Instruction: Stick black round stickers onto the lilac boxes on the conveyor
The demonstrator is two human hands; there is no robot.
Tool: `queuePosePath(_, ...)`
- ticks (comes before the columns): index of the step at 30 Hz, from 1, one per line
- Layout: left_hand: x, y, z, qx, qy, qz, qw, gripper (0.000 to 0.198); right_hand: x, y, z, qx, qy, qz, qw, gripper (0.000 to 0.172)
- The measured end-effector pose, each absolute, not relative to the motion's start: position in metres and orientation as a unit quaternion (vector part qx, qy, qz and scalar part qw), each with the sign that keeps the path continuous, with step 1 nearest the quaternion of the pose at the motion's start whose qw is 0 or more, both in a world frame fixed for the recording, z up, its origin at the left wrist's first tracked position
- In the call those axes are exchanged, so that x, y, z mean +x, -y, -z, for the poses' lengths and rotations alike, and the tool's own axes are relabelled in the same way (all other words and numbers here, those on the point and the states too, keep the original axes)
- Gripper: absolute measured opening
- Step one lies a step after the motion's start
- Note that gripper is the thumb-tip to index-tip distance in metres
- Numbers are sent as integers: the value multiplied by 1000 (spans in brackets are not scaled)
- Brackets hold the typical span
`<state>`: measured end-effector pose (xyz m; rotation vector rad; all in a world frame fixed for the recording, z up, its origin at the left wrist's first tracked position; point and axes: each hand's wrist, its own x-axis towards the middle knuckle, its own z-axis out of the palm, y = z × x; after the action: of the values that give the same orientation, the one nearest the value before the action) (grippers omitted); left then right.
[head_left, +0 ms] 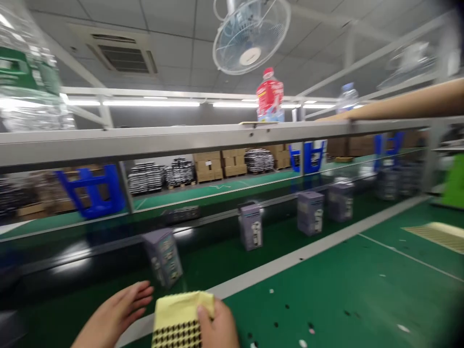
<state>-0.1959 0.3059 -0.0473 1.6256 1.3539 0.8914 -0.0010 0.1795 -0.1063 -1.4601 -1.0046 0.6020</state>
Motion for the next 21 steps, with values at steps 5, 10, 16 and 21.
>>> queuePosePath(5,-192,-282,26,758,-421,-274,417,46,-4,-192,117,-599,447,-300,593,50)
queuePosePath(10,-181,-267,15,818,-435,-218,307,47,-6,-186,117,-587,466,-324,577,48)
queuePosePath(16,-194,-273,16,827,-436,-174,309,43,-11,-182,112,-558,457,-351,598,43)
queuePosePath(21,-197,-275,12,834,-414,-154,329,31,-12,-183,111,-552,450,-361,602,40)
